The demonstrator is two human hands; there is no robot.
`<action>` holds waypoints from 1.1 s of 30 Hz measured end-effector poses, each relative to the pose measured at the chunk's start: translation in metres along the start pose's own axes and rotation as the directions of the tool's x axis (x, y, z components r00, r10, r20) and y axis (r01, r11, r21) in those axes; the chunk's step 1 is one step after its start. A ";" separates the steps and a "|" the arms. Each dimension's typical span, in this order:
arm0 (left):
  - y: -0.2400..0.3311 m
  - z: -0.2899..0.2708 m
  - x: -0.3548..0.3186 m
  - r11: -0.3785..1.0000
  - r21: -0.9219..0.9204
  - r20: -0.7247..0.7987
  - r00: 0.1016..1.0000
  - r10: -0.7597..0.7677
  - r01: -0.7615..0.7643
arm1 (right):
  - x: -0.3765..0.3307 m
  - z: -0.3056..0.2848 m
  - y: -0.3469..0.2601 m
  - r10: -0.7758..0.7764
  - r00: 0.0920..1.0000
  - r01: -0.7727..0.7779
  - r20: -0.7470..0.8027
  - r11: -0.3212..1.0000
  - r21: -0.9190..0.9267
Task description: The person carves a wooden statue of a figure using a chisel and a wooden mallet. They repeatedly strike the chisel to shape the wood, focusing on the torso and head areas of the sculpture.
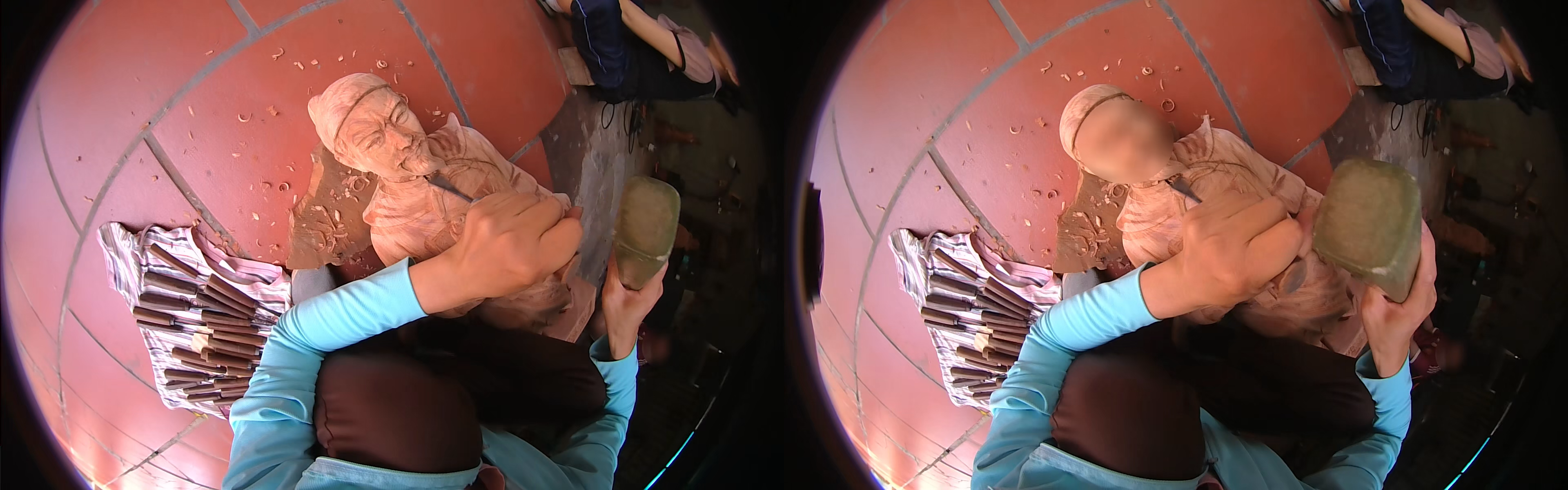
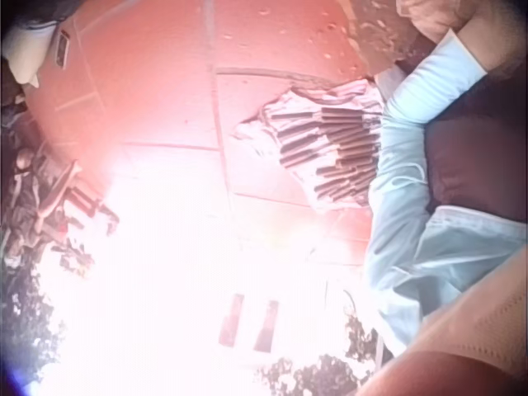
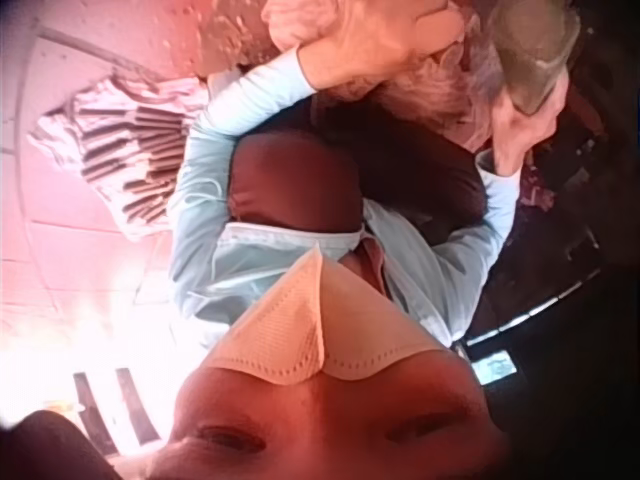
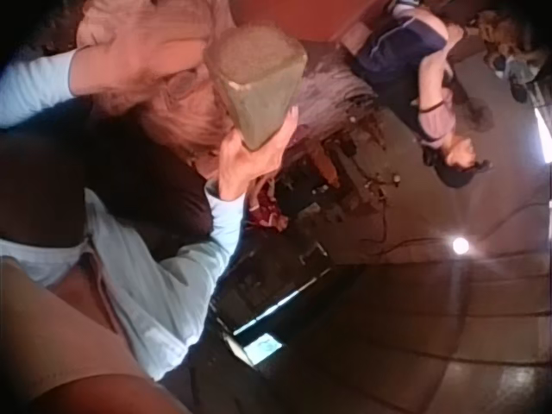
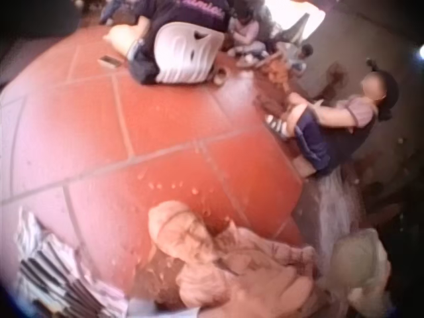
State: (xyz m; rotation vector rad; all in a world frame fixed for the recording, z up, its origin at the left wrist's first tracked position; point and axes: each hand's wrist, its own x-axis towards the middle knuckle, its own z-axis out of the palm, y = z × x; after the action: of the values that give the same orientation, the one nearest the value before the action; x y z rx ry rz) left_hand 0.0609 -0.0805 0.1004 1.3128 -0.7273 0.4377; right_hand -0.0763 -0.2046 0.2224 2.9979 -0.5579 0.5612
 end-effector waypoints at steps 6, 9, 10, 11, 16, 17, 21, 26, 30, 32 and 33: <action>0.001 0.003 0.009 0.991 -0.096 0.042 0.995 -0.085 0.089 | -0.008 -0.003 0.001 0.111 0.994 -0.112 0.014 0.986 0.124; -0.001 0.005 0.010 0.990 -0.082 0.019 0.993 -0.115 0.116 | -0.001 -0.004 -0.009 0.147 0.989 -0.151 0.032 0.960 0.236; -0.003 0.004 0.009 0.988 -0.063 0.038 0.990 -0.136 0.138 | 0.002 -0.004 -0.012 0.144 0.989 -0.146 0.023 0.957 0.251; -0.005 0.003 0.008 0.986 -0.044 0.057 0.986 -0.157 0.159 | 0.005 -0.004 -0.015 0.141 0.990 -0.141 0.021 0.954 0.265; -0.011 0.001 0.017 0.966 -0.127 0.010 0.974 -0.224 0.224 | 0.004 0.002 -0.017 0.182 0.983 -0.169 -0.004 0.920 0.352; -0.012 -0.001 0.016 0.964 -0.136 0.022 0.974 -0.226 0.227 | 0.007 0.001 -0.018 0.075 0.997 -0.081 0.034 0.975 0.209; -0.010 -0.007 0.012 0.968 -0.114 0.066 0.974 -0.217 0.223 | 0.003 -0.004 -0.003 -0.044 0.992 0.041 0.115 0.999 0.032; -0.007 -0.027 -0.002 0.979 -0.160 0.143 0.985 -0.101 0.124 | 0.001 -0.012 -0.005 -0.148 0.971 0.149 0.186 0.989 0.012; 0.003 -0.032 -0.018 0.991 -0.100 0.097 0.990 0.099 -0.089 | -0.004 -0.015 -0.005 -0.209 0.964 0.209 0.167 0.978 0.015; 0.003 -0.032 -0.017 0.992 -0.102 0.077 0.993 0.086 -0.078 | -0.008 -0.016 -0.004 -0.200 0.967 0.204 0.158 0.979 -0.011; 0.002 -0.032 -0.013 0.992 -0.104 0.069 0.994 0.085 -0.077 | -0.009 -0.017 -0.005 -0.207 0.966 0.219 0.157 0.974 -0.060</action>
State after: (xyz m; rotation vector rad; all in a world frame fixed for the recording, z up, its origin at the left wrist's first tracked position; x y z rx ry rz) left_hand 0.0579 -0.0473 0.0896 1.2121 -0.8557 0.4145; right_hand -0.0883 -0.1952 0.2349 2.9899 -0.2503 0.2941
